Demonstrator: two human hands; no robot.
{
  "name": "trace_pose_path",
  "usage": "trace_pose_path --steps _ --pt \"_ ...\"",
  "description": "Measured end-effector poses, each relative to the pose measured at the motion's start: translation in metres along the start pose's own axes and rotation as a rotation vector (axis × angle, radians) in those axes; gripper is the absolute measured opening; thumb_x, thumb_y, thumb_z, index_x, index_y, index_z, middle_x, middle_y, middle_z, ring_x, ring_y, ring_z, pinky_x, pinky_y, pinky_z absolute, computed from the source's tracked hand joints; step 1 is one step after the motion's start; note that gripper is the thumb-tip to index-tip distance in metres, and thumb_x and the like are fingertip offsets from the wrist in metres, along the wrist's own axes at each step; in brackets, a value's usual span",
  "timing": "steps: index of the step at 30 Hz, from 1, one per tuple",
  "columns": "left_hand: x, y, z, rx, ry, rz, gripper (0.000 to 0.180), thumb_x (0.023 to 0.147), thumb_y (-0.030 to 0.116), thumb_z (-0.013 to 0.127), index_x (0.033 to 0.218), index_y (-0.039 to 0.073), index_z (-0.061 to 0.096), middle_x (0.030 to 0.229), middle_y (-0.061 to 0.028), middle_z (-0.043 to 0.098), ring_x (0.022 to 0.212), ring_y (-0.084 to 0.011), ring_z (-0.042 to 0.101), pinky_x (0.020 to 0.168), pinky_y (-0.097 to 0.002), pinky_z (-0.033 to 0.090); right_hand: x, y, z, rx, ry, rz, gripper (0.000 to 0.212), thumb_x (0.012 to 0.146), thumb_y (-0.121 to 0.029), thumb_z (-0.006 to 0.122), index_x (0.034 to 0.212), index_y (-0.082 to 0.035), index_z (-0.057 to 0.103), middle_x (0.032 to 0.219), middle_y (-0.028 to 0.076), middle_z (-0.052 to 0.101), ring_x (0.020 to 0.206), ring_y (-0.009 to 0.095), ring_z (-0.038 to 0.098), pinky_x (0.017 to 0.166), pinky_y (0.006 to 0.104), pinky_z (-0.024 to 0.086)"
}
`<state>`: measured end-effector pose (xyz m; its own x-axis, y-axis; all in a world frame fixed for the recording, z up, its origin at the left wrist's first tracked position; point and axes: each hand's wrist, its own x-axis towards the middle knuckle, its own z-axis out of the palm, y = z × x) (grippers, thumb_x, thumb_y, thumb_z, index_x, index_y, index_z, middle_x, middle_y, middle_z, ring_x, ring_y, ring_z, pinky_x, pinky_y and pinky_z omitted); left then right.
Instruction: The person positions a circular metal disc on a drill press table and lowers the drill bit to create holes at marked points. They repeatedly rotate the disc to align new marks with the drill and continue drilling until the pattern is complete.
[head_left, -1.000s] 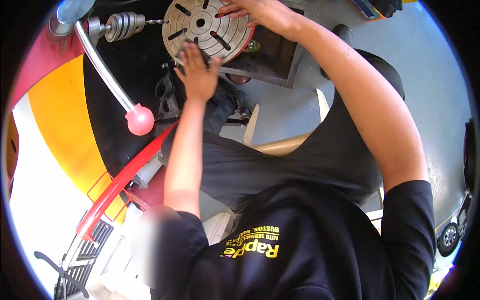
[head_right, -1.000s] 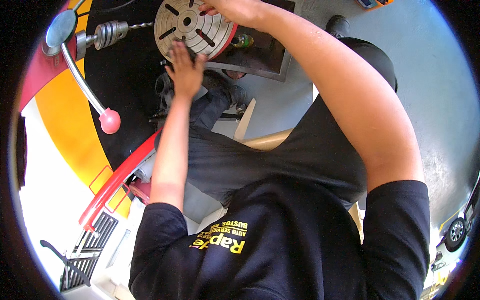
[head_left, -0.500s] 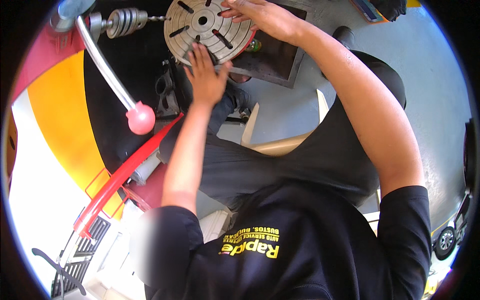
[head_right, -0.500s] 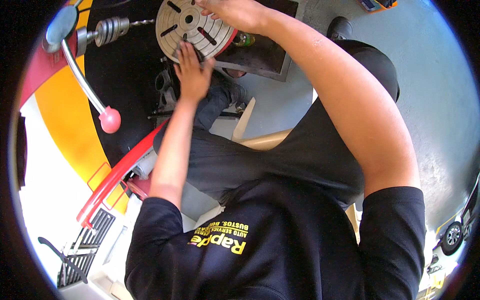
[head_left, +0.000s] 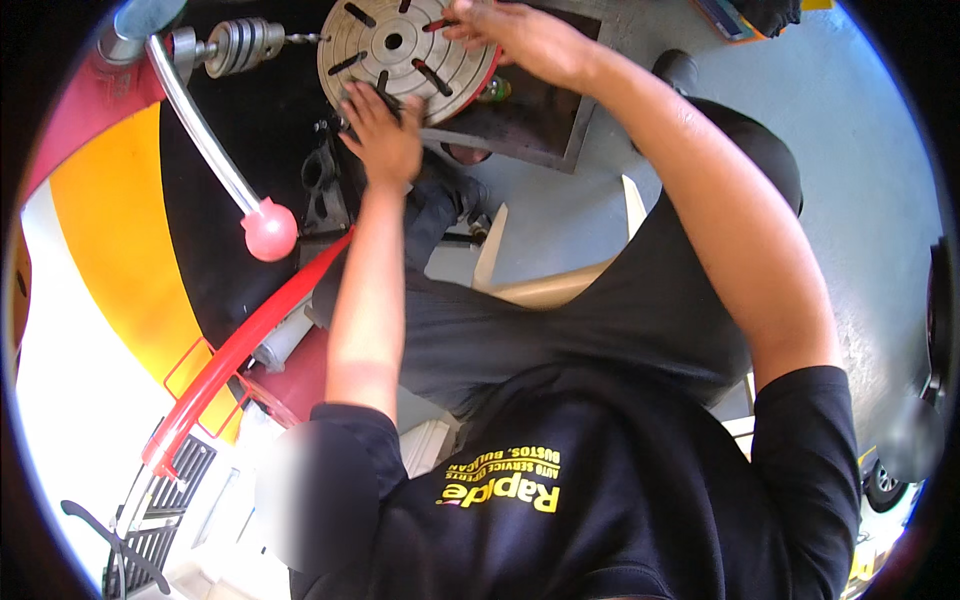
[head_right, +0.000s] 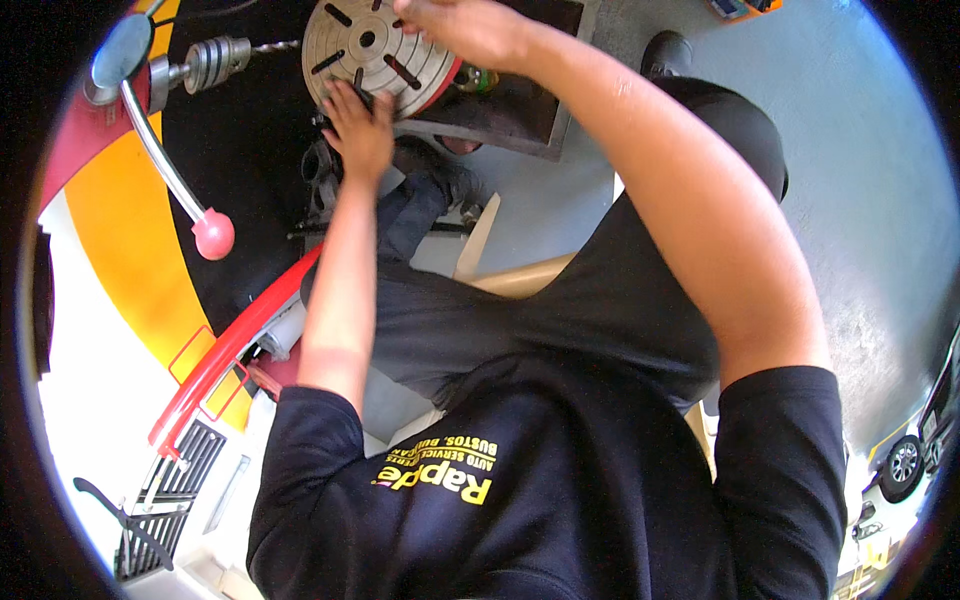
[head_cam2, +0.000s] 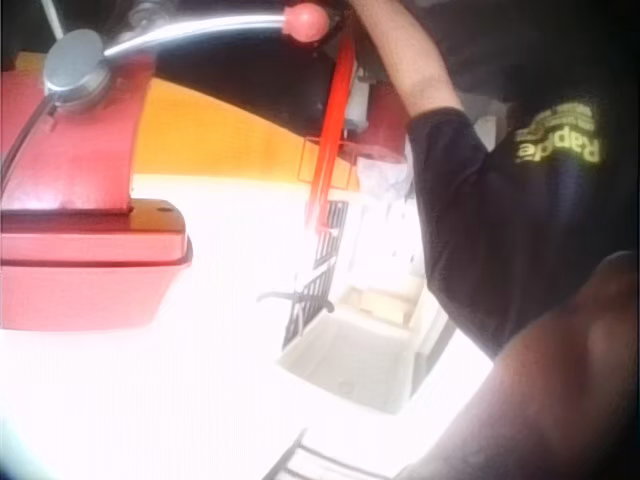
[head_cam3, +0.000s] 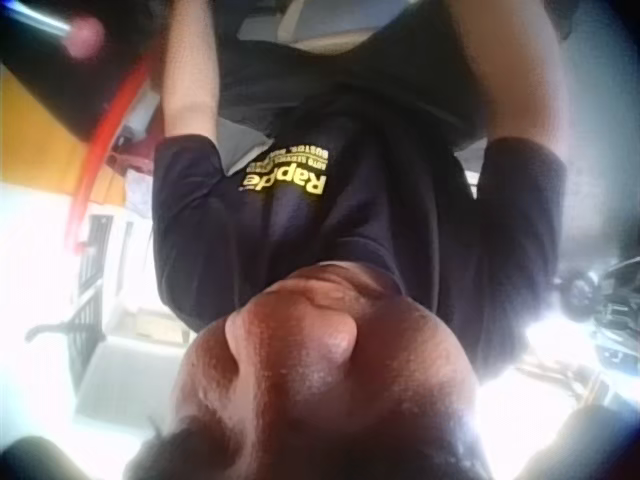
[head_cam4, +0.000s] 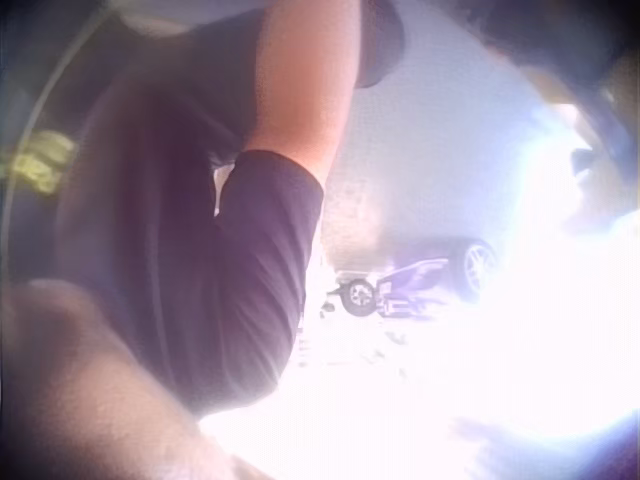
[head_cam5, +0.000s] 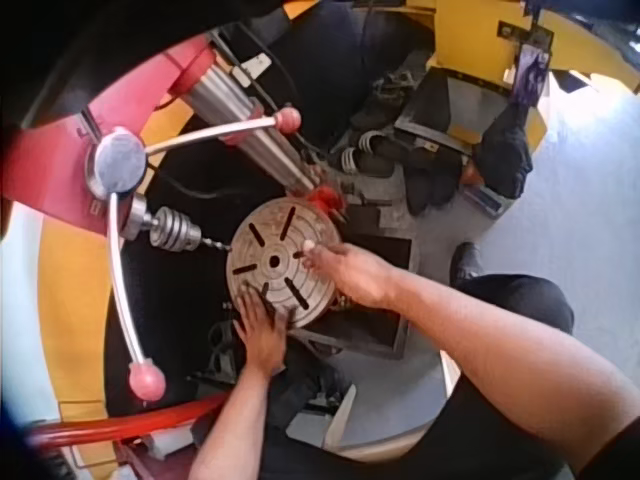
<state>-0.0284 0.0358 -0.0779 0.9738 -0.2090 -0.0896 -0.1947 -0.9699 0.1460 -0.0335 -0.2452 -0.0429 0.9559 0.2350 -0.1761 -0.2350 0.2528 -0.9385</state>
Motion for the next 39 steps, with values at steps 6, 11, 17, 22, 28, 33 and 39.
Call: trace_pose_path --steps 6,11,17,22,28,33,39 --pt "-0.017 0.032 0.002 0.069 -0.051 0.214 0.096 0.103 0.068 0.044 0.168 0.003 0.016 0.177 -0.0189 0.011 0.163 -0.0397 0.009 0.122 -0.0741 0.007 0.007 -0.009 -0.006 0.142 -0.012 0.038 0.069 0.112 -0.052 0.046 0.137 0.012 0.057 0.127 0.016 0.070 0.120 0.019 0.063 0.103 0.0327 0.049" --pt "-0.051 0.073 0.017 0.058 -0.030 0.253 0.103 0.100 0.076 0.040 0.168 0.002 0.018 0.177 -0.0190 0.010 0.162 -0.0448 0.011 0.121 -0.0747 0.009 -0.011 -0.002 -0.008 -0.349 0.019 -0.005 0.078 0.109 -0.066 0.036 0.153 -0.004 0.053 0.137 0.014 0.068 0.124 0.024 0.063 0.110 0.0380 0.046" --pt "-0.002 0.081 0.015 0.029 0.072 0.174 0.100 0.100 0.073 0.044 0.166 0.000 0.023 0.175 -0.0197 0.017 0.161 -0.0418 0.018 0.119 -0.0776 0.012 0.000 -0.010 -0.009 -0.039 0.081 -0.013 0.071 0.111 -0.055 0.044 0.133 0.010 0.062 0.126 0.015 0.071 0.116 0.022 0.064 0.102 0.0347 0.050" --pt "-0.033 0.099 0.016 0.135 -0.007 0.371 0.101 0.101 0.072 0.045 0.166 0.000 0.021 0.175 -0.0201 0.018 0.160 -0.0441 0.017 0.118 -0.0773 0.015 -0.009 -0.026 -0.019 -0.282 0.122 0.048 0.075 0.110 -0.059 0.042 0.141 0.008 0.058 0.135 0.022 0.067 0.126 0.028 0.061 0.109 0.0317 0.045" --pt "-0.024 0.105 0.017 0.068 0.027 0.428 0.100 0.099 0.072 0.048 0.164 -0.002 0.028 0.174 -0.0209 0.019 0.160 -0.0420 0.020 0.119 -0.0765 0.013 -0.012 -0.020 -0.014 -0.251 0.121 0.013 0.076 0.110 -0.063 0.037 0.154 -0.003 0.051 0.139 0.014 0.067 0.125 0.023 0.062 0.112 0.0413 0.044" --pt "0.026 0.096 0.003 0.090 -0.009 0.345 0.099 0.099 0.070 0.049 0.166 0.001 0.025 0.176 -0.0185 0.016 0.161 -0.0404 0.019 0.120 -0.0762 0.011 -0.013 -0.031 -0.012 -0.278 0.230 -0.065 0.070 0.113 -0.054 0.036 0.157 -0.001 0.046 0.144 0.016 0.064 0.127 0.024 0.060 0.114 0.0361 0.043" --pt "0.000 0.108 0.012 0.068 -0.056 0.546 0.097 0.098 0.069 0.051 0.167 0.006 0.026 0.174 -0.0170 0.023 0.159 -0.0417 0.023 0.121 -0.0746 0.010 -0.017 -0.021 -0.007 -0.335 0.249 -0.133 0.071 0.111 -0.054 0.036 0.149 0.004 0.053 0.150 0.027 0.056 0.139 0.040 0.054 0.117 0.0433 0.041"
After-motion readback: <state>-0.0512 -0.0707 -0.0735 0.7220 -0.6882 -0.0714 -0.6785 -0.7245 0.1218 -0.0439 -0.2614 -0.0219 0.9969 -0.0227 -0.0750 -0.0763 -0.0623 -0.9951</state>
